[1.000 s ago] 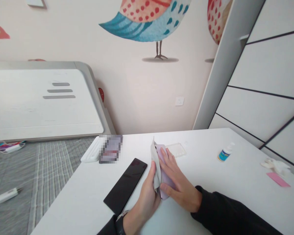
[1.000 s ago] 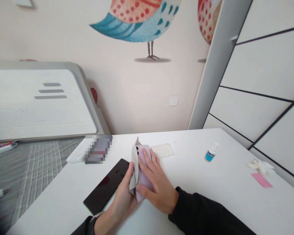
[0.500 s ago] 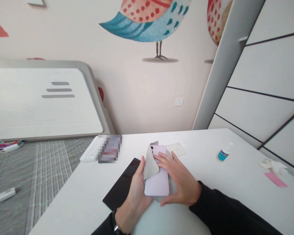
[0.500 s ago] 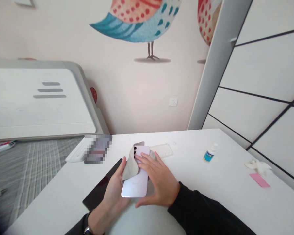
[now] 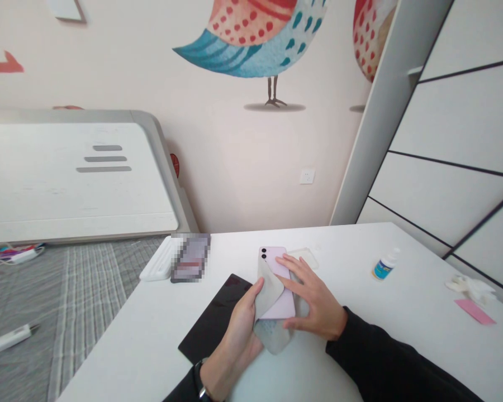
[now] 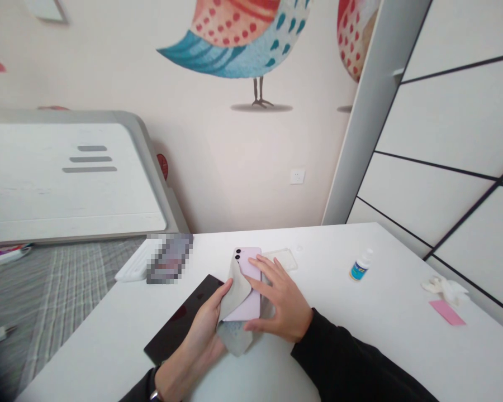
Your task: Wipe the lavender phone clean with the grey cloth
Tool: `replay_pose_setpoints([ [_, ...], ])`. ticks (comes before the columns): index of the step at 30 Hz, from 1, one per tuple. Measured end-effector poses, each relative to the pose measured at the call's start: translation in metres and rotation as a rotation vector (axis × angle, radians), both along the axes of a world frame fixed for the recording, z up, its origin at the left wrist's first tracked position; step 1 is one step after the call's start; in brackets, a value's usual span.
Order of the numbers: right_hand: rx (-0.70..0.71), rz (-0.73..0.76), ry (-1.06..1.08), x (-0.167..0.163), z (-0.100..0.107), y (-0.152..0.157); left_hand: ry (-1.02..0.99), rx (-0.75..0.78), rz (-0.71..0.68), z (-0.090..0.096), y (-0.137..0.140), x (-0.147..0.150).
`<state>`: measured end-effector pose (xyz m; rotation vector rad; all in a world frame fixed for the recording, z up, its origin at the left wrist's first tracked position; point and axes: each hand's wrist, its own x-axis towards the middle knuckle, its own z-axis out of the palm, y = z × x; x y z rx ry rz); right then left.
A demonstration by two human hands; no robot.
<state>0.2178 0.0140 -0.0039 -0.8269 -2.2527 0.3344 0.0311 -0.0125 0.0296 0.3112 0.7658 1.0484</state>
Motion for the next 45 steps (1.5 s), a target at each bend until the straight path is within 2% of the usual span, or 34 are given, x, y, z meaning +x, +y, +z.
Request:
replay_pose_setpoints([
  [3, -0.105, -0.007, 0.288, -0.001, 0.002, -0.001, 0.035, 0.084, -0.006, -0.001, -0.002, -0.003],
  [5, -0.226, -0.041, 0.546, -0.001, 0.003, -0.001, 0.054, 0.135, -0.041, -0.002, -0.004, -0.004],
  [7, -0.361, -0.013, 0.708, -0.001, 0.004, 0.001, 0.069, 0.173, -0.082, -0.003, -0.006, -0.003],
  [12, -0.617, 0.133, 0.739, -0.002, 0.004, 0.004, 0.129, 0.222, -0.145, -0.011, -0.008, 0.003],
  [17, -0.723, 0.169, 0.755, -0.003, 0.004, 0.004, 0.218, 0.242, -0.182, -0.013, -0.009, 0.006],
  [21, -0.723, 0.166, 0.736, -0.003, 0.006, 0.006, 0.25, 0.255, -0.174, -0.01, -0.012, 0.005],
  [27, -0.632, 0.136, 0.677, -0.007, 0.002, 0.012, 0.173, 0.246, -0.217, -0.011, -0.019, 0.007],
  [31, -0.577, 0.108, 0.643, -0.012, -0.001, 0.004, 0.135, 0.198, -0.249, -0.014, -0.023, 0.013],
  [38, -0.423, 0.0, 0.523, -0.012, 0.013, -0.008, 0.013, 0.106, -0.276, -0.016, -0.026, 0.019],
  [45, -0.295, -0.12, 0.483, 0.004, 0.02, 0.007, -0.131, 0.047, -0.365, 0.001, -0.029, 0.007],
])
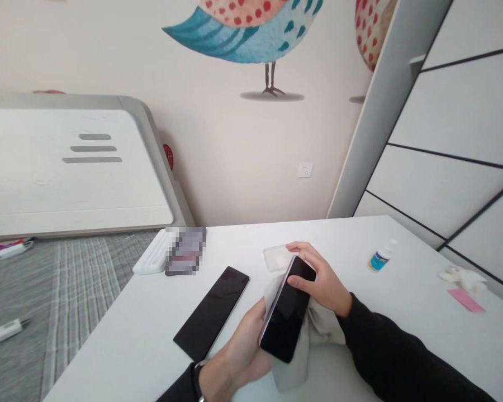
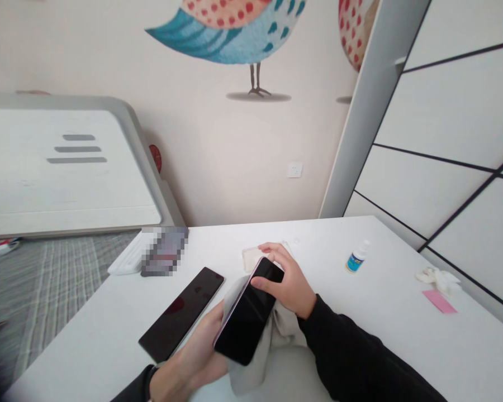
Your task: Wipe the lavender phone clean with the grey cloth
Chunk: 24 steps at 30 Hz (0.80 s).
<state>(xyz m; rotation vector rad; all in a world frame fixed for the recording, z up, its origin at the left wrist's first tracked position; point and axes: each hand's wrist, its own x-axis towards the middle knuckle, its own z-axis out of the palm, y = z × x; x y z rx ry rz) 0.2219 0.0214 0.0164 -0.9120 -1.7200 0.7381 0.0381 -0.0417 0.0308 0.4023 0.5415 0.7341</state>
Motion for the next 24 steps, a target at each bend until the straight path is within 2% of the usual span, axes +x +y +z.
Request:
replay_pose_setpoints([
  [7, 0.027, -0.144, -0.02, 0.019, -0.001, 0.014, -0.134, 0.054, 0.02, 0.005, 0.009, -0.014],
  [13, 0.053, -0.056, -0.068, 0.002, -0.007, -0.002, -0.085, -0.01, 0.041, -0.001, 0.009, -0.012],
  [16, 0.067, -0.061, -0.067, -0.007, -0.011, -0.009, -0.076, -0.012, 0.049, 0.001, 0.006, -0.009],
  [24, 0.122, -0.22, -0.011, 0.006, -0.009, 0.004, -0.227, 0.054, 0.037, 0.007, 0.003, -0.007],
])
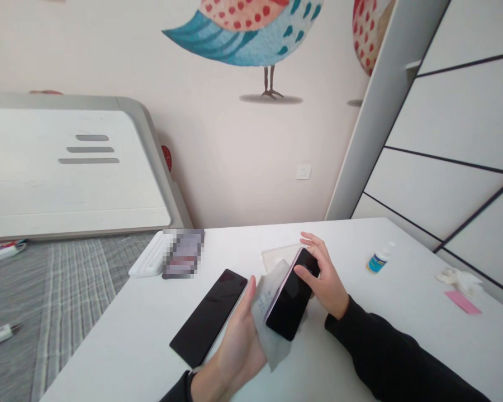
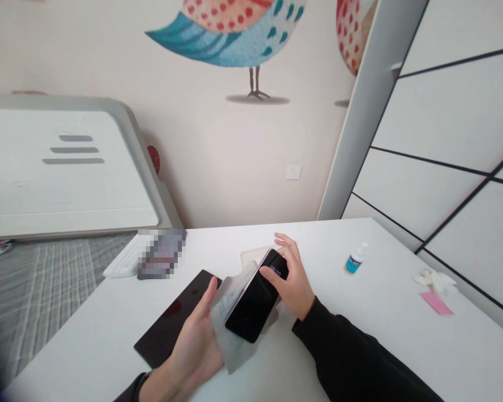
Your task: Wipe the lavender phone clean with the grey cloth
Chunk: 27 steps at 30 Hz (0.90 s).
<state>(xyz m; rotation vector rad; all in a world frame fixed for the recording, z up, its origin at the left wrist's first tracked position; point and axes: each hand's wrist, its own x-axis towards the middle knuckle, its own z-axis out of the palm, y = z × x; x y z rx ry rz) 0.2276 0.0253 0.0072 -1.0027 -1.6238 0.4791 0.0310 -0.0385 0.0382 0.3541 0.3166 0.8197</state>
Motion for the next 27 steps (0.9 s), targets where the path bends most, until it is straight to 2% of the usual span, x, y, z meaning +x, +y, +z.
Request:
replay_pose_setpoints([
  [5, 0.002, -0.033, 0.003, 0.008, 0.004, 0.004, -0.032, 0.054, 0.0, 0.003, 0.001, -0.003],
  [13, -0.023, 0.136, -0.068, -0.018, 0.001, -0.021, 0.019, 0.046, -0.102, 0.0, -0.001, -0.002],
  [21, -0.062, -0.132, 0.063, 0.005, 0.005, 0.004, -0.024, 0.094, -0.096, -0.001, 0.003, -0.003],
  [27, -0.191, -0.134, 0.107, -0.004, -0.011, 0.002, 0.283, 0.059, 0.089, -0.015, 0.004, 0.002],
])
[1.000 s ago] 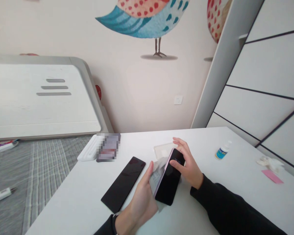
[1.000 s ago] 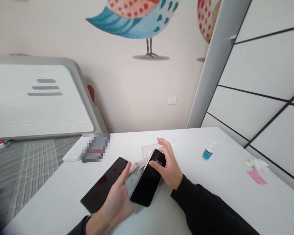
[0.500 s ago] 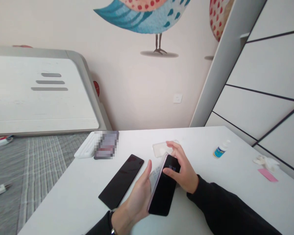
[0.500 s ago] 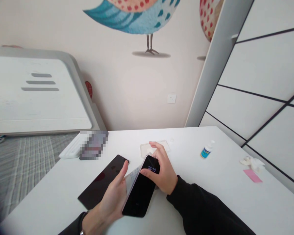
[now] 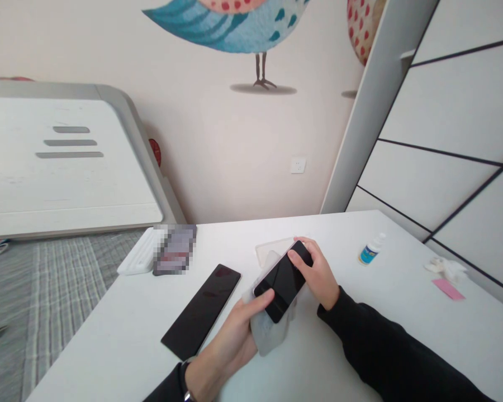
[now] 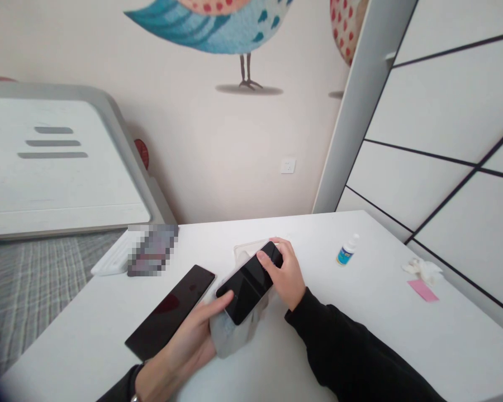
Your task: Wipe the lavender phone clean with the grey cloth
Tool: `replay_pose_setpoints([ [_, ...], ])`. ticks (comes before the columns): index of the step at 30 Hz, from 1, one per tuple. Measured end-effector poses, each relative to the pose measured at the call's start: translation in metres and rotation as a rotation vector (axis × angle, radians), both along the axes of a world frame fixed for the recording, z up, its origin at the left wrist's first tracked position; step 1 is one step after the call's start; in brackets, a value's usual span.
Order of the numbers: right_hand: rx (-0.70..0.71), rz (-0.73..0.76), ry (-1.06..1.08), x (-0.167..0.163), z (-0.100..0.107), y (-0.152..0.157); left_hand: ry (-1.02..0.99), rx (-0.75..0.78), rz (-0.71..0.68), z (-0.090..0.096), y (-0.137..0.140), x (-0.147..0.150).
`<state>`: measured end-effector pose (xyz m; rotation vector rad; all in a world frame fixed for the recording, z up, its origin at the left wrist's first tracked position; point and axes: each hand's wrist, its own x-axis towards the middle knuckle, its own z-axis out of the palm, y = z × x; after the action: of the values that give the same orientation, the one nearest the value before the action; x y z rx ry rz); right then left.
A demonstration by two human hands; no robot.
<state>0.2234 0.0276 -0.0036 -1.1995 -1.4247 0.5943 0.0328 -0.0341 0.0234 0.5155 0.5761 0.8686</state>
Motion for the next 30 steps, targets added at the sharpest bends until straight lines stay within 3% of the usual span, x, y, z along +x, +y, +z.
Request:
replay_pose_setpoints([
  [8, -0.054, 0.27, -0.01, -0.009, 0.005, -0.011, 0.023, -0.032, 0.064, 0.002, 0.003, -0.004],
  [16, 0.106, 0.508, -0.3, -0.006, 0.009, -0.014, -0.09, -0.062, 0.12, 0.007, 0.006, -0.018],
  [21, 0.173, 0.429, -0.357, -0.006, 0.014, -0.011, -0.119, -0.031, 0.006, 0.005, 0.01, -0.018],
  [26, 0.098, 0.273, -0.277, -0.008, 0.009, -0.01, -0.009, 0.241, -0.057, 0.004, 0.008, -0.014],
  [30, -0.01, 0.308, -0.164, -0.015, 0.004, -0.016, 0.101, 0.379, -0.08, 0.003, -0.004, -0.008],
])
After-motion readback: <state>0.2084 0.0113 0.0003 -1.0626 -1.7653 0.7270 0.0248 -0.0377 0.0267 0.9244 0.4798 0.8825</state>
